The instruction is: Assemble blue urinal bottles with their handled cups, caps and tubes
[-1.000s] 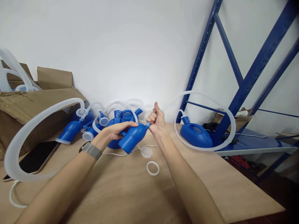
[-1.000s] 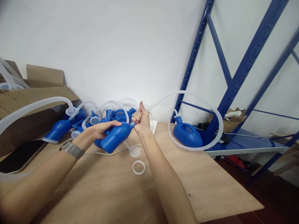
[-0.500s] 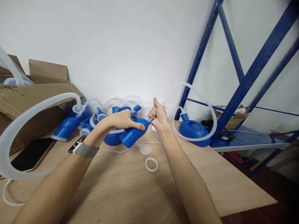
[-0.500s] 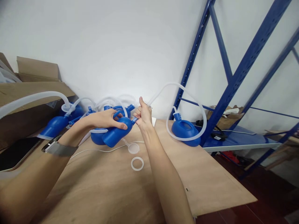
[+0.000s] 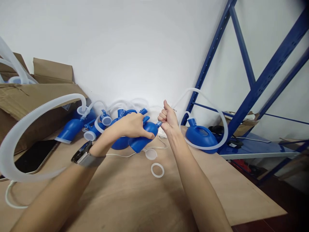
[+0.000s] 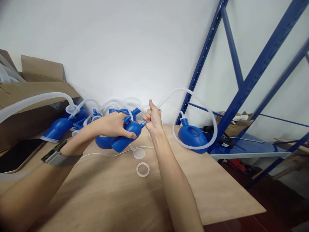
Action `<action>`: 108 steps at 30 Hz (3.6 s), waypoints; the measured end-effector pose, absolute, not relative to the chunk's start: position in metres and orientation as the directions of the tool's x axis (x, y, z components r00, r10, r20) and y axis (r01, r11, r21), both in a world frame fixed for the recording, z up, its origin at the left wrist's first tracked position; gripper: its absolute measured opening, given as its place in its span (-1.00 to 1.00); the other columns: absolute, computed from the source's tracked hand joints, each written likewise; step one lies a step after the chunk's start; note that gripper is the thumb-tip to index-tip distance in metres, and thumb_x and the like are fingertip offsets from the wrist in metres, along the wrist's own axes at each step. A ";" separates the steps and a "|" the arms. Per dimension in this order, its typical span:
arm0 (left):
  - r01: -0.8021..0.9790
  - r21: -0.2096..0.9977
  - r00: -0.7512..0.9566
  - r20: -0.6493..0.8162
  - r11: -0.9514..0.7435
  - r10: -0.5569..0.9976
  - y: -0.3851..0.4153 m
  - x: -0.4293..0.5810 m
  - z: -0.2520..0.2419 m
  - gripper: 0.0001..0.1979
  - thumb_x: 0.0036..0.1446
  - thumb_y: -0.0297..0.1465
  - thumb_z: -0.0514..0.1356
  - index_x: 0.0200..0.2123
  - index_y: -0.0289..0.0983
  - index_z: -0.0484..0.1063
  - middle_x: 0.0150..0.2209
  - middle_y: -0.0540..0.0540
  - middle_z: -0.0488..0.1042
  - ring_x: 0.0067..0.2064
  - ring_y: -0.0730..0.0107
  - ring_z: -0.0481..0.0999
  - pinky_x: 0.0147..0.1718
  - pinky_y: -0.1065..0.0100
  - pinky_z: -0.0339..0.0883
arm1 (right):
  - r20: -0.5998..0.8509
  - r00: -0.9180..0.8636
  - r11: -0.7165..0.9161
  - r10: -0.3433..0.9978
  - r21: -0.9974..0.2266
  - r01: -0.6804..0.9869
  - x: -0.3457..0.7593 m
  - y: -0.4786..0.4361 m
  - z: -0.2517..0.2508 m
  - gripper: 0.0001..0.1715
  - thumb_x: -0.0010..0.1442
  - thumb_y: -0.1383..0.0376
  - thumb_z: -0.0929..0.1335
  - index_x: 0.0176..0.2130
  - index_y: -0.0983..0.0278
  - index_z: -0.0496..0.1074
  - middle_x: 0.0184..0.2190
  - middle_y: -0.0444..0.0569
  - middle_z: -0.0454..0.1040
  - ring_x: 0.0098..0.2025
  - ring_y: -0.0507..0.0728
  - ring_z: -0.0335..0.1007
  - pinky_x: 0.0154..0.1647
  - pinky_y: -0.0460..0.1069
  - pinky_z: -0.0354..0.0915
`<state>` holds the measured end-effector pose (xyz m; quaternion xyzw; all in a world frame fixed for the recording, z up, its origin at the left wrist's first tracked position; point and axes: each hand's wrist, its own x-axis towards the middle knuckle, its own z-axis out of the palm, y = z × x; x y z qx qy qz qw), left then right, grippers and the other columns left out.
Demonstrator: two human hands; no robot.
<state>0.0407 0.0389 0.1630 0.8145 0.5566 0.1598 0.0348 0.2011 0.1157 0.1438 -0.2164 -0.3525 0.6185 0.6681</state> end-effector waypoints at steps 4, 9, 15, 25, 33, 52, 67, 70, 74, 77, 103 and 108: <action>0.526 0.829 0.405 -0.050 -0.188 0.913 0.069 0.013 0.141 -0.30 -0.24 0.11 0.37 -0.10 -0.20 0.45 -0.17 -0.14 0.59 -0.10 0.02 0.58 -0.19 0.17 0.45 | 0.227 -0.142 0.056 0.963 -0.690 -0.722 0.206 0.109 0.150 -0.41 0.38 0.21 0.41 -0.53 0.20 0.04 -0.75 -0.44 -0.21 -0.76 -0.14 -0.36 -0.83 -0.22 -0.23; 0.357 0.927 0.491 -0.288 0.111 0.822 0.084 -0.004 0.111 -0.28 -0.25 0.12 0.35 -0.09 -0.21 0.44 -0.13 -0.19 0.60 -0.01 -0.08 0.56 -0.12 0.10 0.46 | 0.313 -0.084 0.128 0.946 -0.599 -0.791 0.246 0.105 0.165 -0.40 0.37 0.13 0.40 -0.53 0.20 0.04 -0.74 -0.41 -0.23 -0.77 -0.13 -0.30 -0.81 -0.22 -0.14; 0.765 0.605 0.441 -0.244 -0.219 0.864 0.097 0.007 0.100 -0.21 -0.21 0.08 0.41 0.05 -0.20 0.43 0.08 -0.21 0.56 0.10 -0.09 0.53 0.01 0.18 0.39 | 0.296 -0.108 0.160 0.949 -0.748 -0.644 0.280 0.124 0.157 -0.53 0.34 0.10 0.41 -0.47 0.19 0.18 -0.74 -0.41 -0.10 -0.75 -0.09 -0.15 -0.72 -0.21 0.03; 0.895 0.359 0.321 -0.110 -0.263 0.941 0.110 0.015 0.081 0.04 -0.12 0.04 0.36 0.37 -0.31 0.16 0.21 -0.35 0.47 0.17 -0.16 0.49 0.03 0.18 0.34 | 0.327 0.316 0.094 0.890 -0.812 0.576 0.350 0.182 0.094 -0.80 0.02 0.34 0.47 -0.34 0.21 0.38 -0.39 -0.07 0.49 -0.19 0.21 0.48 -0.05 0.06 0.35; 0.897 0.319 0.342 -0.066 -0.305 0.937 0.108 0.010 0.086 -0.06 -0.09 0.02 0.36 0.31 -0.29 0.29 0.05 -0.26 0.59 0.04 -0.07 0.56 -0.07 0.23 0.35 | 0.342 0.492 -0.217 0.801 -0.599 0.771 0.451 0.177 0.077 -0.48 0.20 0.23 0.35 0.10 0.40 0.44 0.21 0.38 0.36 0.37 0.44 0.10 0.37 0.21 0.01; 0.947 0.171 0.250 0.137 -0.271 0.959 0.089 0.014 0.105 -0.41 0.13 -0.07 0.23 0.17 -0.22 0.45 -0.08 -0.26 0.62 -0.04 -0.14 0.57 -0.16 0.14 0.36 | -0.207 -0.049 -0.072 0.977 -0.539 0.839 0.462 0.123 0.129 -0.24 -0.22 0.00 0.62 -0.01 0.16 0.63 -0.21 0.07 0.66 -0.15 0.33 0.57 -0.17 0.07 0.46; 0.935 0.116 0.324 0.104 -0.335 0.940 0.083 0.022 0.115 -0.44 0.20 -0.06 0.16 0.20 -0.19 0.42 -0.08 -0.15 0.65 -0.06 0.01 0.59 -0.24 0.24 0.29 | 0.008 -0.031 0.031 0.999 -0.536 0.844 0.407 0.145 0.127 -0.35 0.08 -0.01 0.51 0.07 0.27 0.53 0.08 0.18 0.56 0.06 0.35 0.51 0.03 0.06 0.44; 0.927 0.118 0.343 0.105 -0.355 0.933 0.082 0.022 0.116 -0.44 0.20 -0.07 0.17 0.20 -0.19 0.43 -0.08 -0.15 0.65 -0.06 0.02 0.59 -0.23 0.24 0.31 | -0.032 -0.066 0.034 0.997 -0.596 0.802 0.402 0.149 0.125 -0.39 0.06 0.00 0.52 0.00 0.31 0.54 -0.07 0.16 0.59 -0.15 0.24 0.54 -0.18 0.03 0.50; 0.912 0.147 0.366 0.131 -0.383 0.921 0.079 0.024 0.117 -0.45 0.20 -0.08 0.18 0.19 -0.18 0.45 -0.07 -0.14 0.66 -0.07 0.01 0.60 -0.20 0.22 0.34 | -0.108 -0.250 0.129 0.962 -0.629 0.767 0.400 0.140 0.135 -0.38 0.00 -0.02 0.56 -0.06 0.31 0.57 -0.21 0.07 0.58 -0.27 0.15 0.49 -0.18 0.02 0.51; 0.898 0.155 0.391 0.149 -0.412 0.908 0.077 0.026 0.118 -0.46 0.22 -0.09 0.18 0.19 -0.19 0.46 -0.09 -0.13 0.67 -0.09 0.01 0.61 -0.23 0.21 0.34 | -0.166 -0.384 0.196 0.908 -0.643 0.740 0.394 0.128 0.145 -0.40 -0.01 -0.02 0.56 -0.08 0.28 0.59 -0.26 0.01 0.56 -0.26 0.15 0.48 -0.13 0.02 0.49; 0.544 0.106 0.692 0.505 -0.832 0.516 0.070 0.050 0.107 -0.42 0.29 -0.03 0.20 0.26 -0.19 0.32 0.14 -0.21 0.47 0.14 0.06 0.44 0.12 0.10 0.25 | 0.093 -0.731 0.647 0.676 -0.551 0.528 0.325 0.100 0.131 -0.21 0.11 0.06 0.52 0.28 0.12 0.40 -0.25 -0.09 0.54 -0.28 0.13 0.43 -0.19 0.02 0.33; 0.649 -0.061 0.659 0.543 -0.759 0.520 0.078 0.071 0.086 -0.50 0.35 0.02 0.10 0.09 -0.23 0.48 -0.03 -0.21 0.48 -0.03 0.08 0.44 -0.05 0.13 0.24 | 0.226 -0.646 0.666 0.729 -0.453 0.593 0.347 0.091 0.116 -0.22 0.08 -0.06 0.51 0.23 0.09 0.46 -0.07 -0.01 0.58 -0.07 0.26 0.49 -0.02 0.10 0.36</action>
